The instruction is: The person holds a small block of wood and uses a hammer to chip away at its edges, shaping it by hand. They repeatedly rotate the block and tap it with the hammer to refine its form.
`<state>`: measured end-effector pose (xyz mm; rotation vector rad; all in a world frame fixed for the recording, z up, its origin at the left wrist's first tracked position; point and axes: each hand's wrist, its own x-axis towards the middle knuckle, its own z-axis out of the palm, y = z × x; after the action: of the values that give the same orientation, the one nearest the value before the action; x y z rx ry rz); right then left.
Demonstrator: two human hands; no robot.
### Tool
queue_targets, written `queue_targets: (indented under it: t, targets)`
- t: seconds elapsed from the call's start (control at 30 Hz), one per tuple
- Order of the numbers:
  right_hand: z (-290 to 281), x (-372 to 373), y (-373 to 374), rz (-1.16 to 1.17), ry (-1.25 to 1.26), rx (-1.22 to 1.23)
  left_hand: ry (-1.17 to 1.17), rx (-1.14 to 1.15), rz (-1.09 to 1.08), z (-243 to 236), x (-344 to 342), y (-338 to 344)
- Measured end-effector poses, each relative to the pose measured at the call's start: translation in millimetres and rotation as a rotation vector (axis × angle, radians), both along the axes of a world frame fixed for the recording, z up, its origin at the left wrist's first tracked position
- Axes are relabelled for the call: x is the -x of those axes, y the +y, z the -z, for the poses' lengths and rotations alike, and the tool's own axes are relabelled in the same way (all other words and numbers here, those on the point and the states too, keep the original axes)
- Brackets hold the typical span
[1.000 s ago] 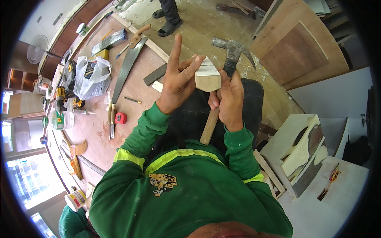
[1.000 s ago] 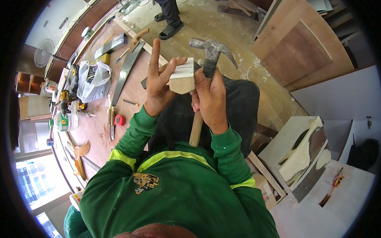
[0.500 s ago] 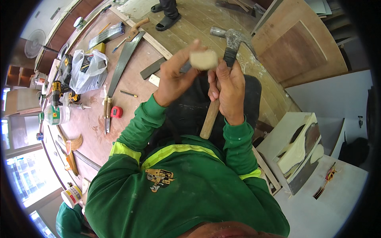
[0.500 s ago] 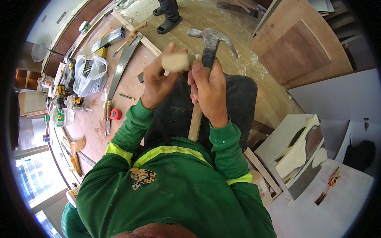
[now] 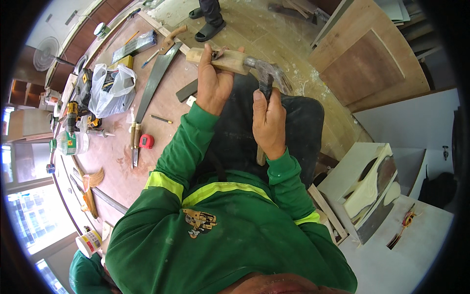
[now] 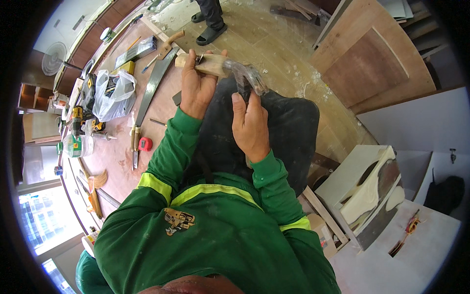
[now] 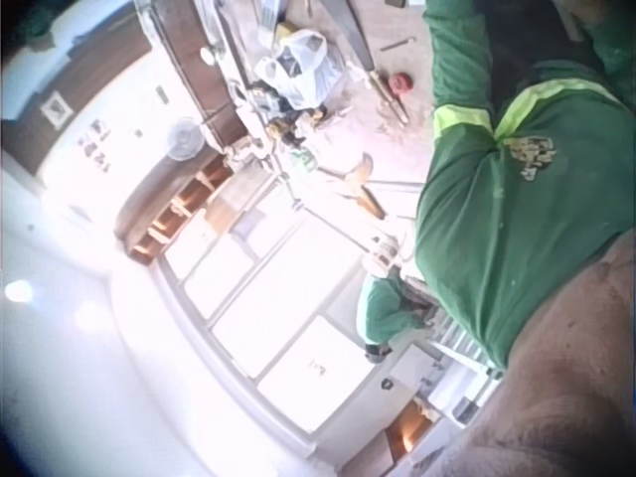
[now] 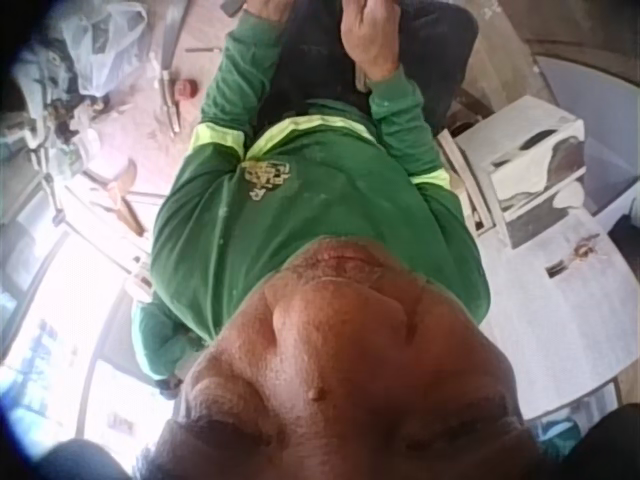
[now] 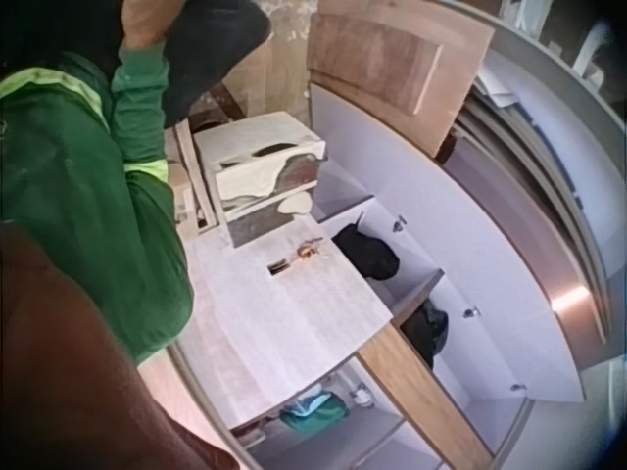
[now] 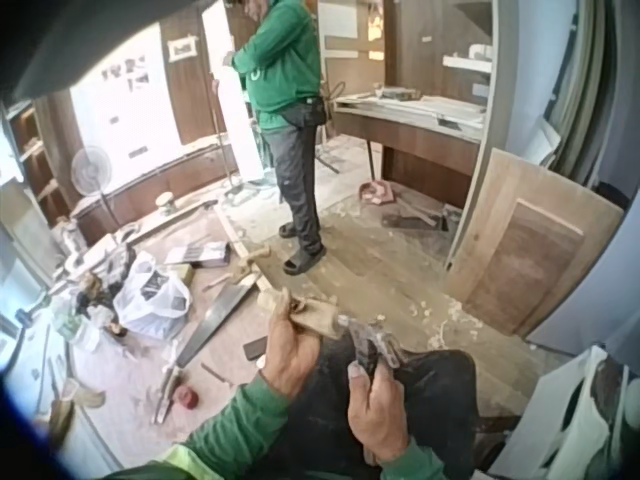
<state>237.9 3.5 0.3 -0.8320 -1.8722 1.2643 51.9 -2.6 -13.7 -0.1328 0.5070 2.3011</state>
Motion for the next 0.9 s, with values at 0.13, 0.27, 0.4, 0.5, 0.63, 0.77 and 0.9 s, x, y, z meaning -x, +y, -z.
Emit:
queue_targets:
  t: [0.13, 0.27, 0.4, 0.5, 0.63, 0.77, 0.9]
  targets:
    - [4, 0, 3, 0.0, -0.021, -0.012, -0.044, -0.008, -0.083, -10, 5, 13]
    - [-7, -2, 2, -0.011, -0.098, -0.063, -0.06, 0.0, -0.086, -10, 14, 18]
    - [-24, -17, -12, 0.175, 0.167, -0.102, -0.046, -0.019, -0.102, -8, 22, 22]
    - [-25, -13, -12, 0.209, 0.145, -0.183, -0.028, -0.019, -0.075, -16, 20, 26]
    - [-11, 3, 0, 0.078, -0.077, -0.164, 0.01, -0.076, -0.023, -1, 30, 16]
    - [-14, -8, -1, 0.072, 0.161, 0.208, 0.389, 0.066, -0.064, -37, -6, -3]
    - [-29, -8, 3, -0.008, 0.426, 0.502, 1.041, 0.061, -0.067, -20, -32, -17]
